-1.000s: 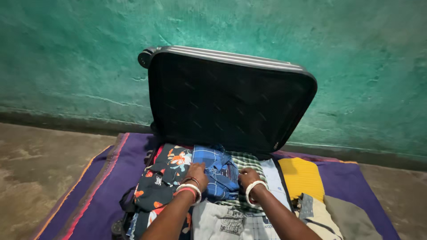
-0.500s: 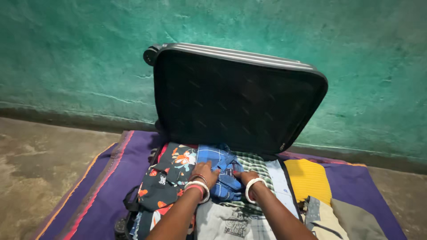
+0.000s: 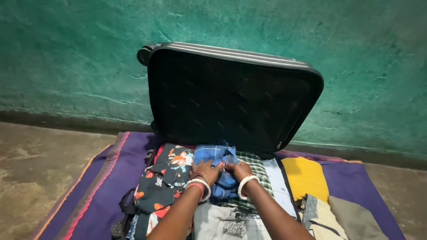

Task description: The person opens a suitcase and removes a yellow shirt, a beige shirt, and a blue checkered shirt, placing them on a mat one by one.

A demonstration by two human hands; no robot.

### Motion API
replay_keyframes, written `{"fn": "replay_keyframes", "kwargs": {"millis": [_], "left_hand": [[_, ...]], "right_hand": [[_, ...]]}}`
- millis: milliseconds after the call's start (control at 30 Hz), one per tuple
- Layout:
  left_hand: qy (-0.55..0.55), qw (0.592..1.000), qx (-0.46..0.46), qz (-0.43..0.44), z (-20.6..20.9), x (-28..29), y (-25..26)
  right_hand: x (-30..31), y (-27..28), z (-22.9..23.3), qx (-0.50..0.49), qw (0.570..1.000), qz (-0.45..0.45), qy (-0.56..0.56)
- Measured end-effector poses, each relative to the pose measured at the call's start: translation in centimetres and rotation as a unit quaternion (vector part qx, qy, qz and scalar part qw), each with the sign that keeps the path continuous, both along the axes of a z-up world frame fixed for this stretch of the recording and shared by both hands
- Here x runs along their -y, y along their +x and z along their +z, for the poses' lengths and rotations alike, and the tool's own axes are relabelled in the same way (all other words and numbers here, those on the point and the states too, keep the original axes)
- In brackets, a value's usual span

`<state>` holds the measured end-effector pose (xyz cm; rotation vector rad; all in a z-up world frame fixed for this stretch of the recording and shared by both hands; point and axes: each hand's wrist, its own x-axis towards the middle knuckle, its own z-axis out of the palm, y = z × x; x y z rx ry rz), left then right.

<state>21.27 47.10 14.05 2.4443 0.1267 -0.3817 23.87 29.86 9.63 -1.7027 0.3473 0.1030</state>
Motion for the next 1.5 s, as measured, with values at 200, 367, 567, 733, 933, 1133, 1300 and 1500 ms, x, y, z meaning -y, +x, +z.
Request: {"fn": "replay_keyframes", "kwargs": {"millis": [200, 367, 567, 733, 933, 1133, 1300, 1500], "left_hand": [[-0.054, 0.999, -0.005, 0.002, 0.1, 0.8, 1.1], [-0.234, 0.971, 0.056, 0.003, -2.0, 1.0, 4.1], [-0.468, 0.876, 0.012, 0.114, 0.9, 0.0, 2.8], [-0.646, 0.763, 0.014, 0.005, 2.9, -0.3, 1.5], [-0.712, 0.697, -0.083, 0.006, 3.7, -0.4, 1.1], [-0.711, 0.702, -0.021, 0.025, 1.2, 0.4, 4.1], [-0.72, 0.69, -0.041, 0.064, 2.6, -1.7, 3.3], [-0.76, 0.644, -0.044, 0.081, 4.2, -4.6, 2.8]], "right_hand": [[-0.4, -0.3, 1.9, 0.069, 0.991, 0.093, 0.071], [-1.8, -1.2, 4.6, 0.006, 0.985, 0.06, 0.159], [-1.5, 0.9, 4.6, 0.039, 0.967, 0.114, 0.225], [-2.7, -0.8, 8.4, 0.044, 0.987, 0.045, 0.148], [-3.3, -3.1, 10.9, 0.073, 0.983, 0.088, 0.146], [-3.0, -3.4, 12.2, 0.051, 0.988, 0.088, 0.117], [-1.4, -3.2, 12.1, 0.018, 0.989, 0.062, 0.134], [2.5, -1.3, 7.9, 0.034, 0.952, 0.068, 0.297]]}}
